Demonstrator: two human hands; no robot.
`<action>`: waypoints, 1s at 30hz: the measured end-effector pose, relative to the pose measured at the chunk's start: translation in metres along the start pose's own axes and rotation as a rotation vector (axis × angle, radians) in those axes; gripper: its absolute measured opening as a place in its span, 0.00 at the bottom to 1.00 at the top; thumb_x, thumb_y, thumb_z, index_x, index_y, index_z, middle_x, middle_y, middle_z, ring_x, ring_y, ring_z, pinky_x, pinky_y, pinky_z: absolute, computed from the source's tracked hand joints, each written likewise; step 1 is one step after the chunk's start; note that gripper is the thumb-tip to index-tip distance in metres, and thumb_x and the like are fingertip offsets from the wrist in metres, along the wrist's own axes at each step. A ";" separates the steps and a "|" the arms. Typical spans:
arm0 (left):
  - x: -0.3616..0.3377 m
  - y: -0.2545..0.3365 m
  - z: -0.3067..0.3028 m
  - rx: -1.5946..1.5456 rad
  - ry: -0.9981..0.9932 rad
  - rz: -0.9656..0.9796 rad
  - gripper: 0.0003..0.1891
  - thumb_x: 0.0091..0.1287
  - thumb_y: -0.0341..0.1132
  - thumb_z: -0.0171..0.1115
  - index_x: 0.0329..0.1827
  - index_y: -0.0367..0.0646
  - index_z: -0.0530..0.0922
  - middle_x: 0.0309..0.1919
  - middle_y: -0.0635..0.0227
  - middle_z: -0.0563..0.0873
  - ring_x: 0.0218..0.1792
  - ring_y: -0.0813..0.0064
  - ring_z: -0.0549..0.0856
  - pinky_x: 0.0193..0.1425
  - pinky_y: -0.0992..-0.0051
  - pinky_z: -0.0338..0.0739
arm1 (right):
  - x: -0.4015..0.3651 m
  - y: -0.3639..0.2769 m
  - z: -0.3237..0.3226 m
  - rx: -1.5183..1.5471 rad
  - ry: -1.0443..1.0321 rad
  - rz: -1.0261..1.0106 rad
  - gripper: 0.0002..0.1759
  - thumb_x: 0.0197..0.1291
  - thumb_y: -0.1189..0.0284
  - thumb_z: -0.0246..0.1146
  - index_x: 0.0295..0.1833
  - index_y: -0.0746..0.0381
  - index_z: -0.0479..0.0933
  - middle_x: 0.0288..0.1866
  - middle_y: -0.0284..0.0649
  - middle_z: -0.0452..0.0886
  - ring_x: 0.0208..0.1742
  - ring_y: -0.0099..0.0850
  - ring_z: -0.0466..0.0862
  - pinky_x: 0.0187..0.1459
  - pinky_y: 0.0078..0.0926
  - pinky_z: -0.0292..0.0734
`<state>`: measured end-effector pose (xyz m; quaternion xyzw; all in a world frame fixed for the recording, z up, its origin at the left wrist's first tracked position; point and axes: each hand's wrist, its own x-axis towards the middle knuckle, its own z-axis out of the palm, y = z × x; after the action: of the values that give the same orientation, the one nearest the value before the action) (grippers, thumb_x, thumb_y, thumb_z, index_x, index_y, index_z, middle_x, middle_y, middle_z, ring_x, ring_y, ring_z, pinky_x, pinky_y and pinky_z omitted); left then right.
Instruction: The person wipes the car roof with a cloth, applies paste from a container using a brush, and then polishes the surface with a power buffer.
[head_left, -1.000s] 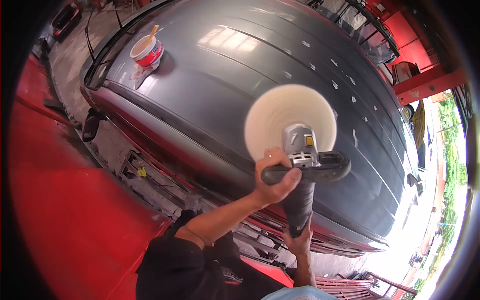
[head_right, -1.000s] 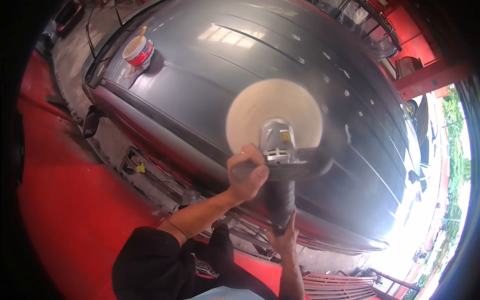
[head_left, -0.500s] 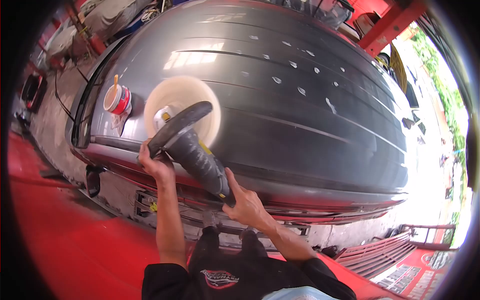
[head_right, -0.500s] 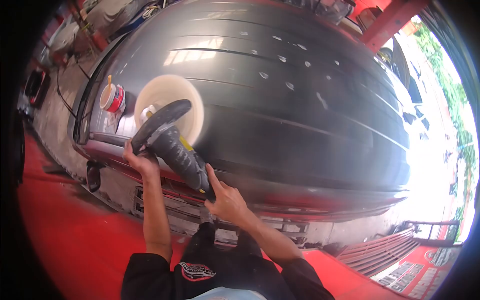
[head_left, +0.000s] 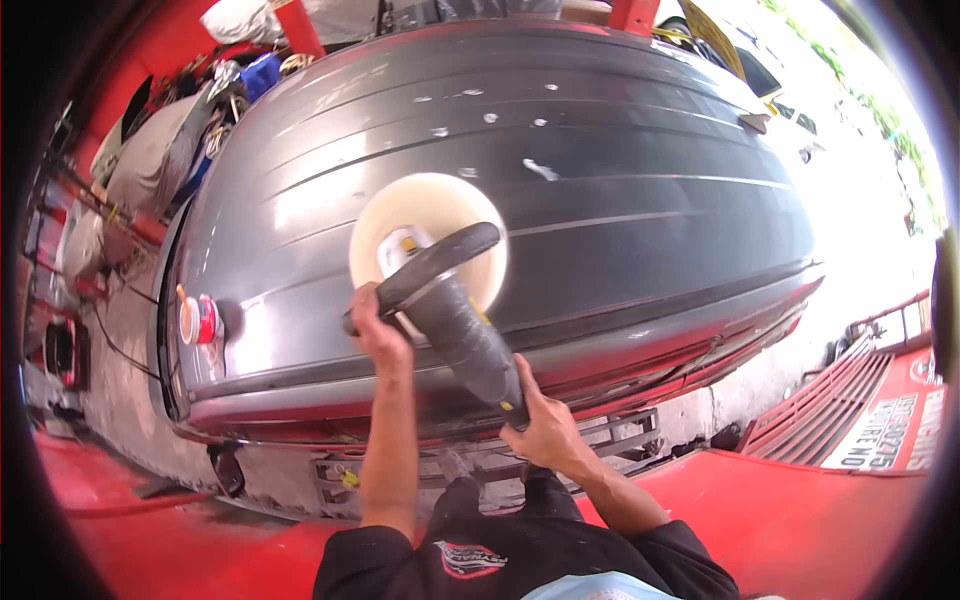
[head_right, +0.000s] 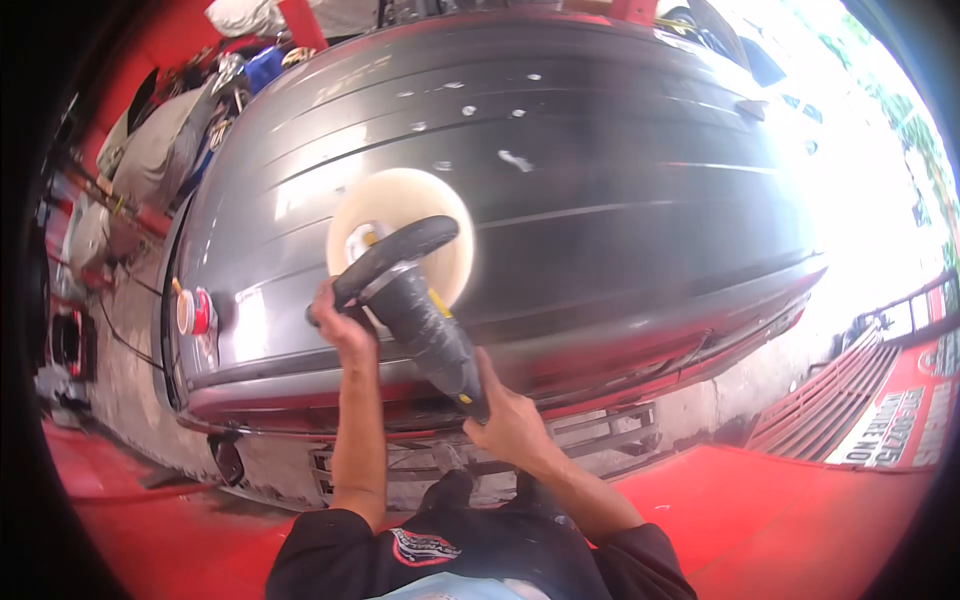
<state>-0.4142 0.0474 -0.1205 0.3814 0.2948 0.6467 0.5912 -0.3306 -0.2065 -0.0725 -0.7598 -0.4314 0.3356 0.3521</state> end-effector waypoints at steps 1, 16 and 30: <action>-0.008 -0.024 0.016 0.151 -0.002 0.138 0.16 0.72 0.38 0.53 0.40 0.31 0.81 0.43 0.62 0.85 0.47 0.71 0.81 0.58 0.68 0.74 | -0.009 0.006 -0.014 0.055 0.046 0.047 0.57 0.49 0.69 0.66 0.83 0.58 0.43 0.42 0.64 0.83 0.44 0.62 0.84 0.48 0.51 0.78; -0.201 -0.088 0.348 0.043 -0.752 -0.326 0.18 0.64 0.42 0.65 0.22 0.37 0.79 0.20 0.74 0.79 0.24 0.82 0.76 0.29 0.73 0.70 | -0.094 0.111 -0.171 0.416 0.623 0.345 0.51 0.46 0.81 0.56 0.81 0.56 0.53 0.40 0.37 0.79 0.32 0.24 0.77 0.35 0.24 0.76; -0.097 -0.011 0.153 0.342 -0.366 -0.008 0.14 0.70 0.39 0.66 0.45 0.36 0.86 0.39 0.69 0.85 0.40 0.79 0.81 0.44 0.77 0.76 | -0.076 0.040 -0.040 0.473 0.295 0.129 0.58 0.51 0.76 0.65 0.83 0.62 0.37 0.54 0.57 0.82 0.50 0.48 0.85 0.55 0.38 0.78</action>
<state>-0.2785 -0.0575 -0.0613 0.5856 0.2895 0.5052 0.5639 -0.3124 -0.2995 -0.0687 -0.7230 -0.2361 0.3343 0.5566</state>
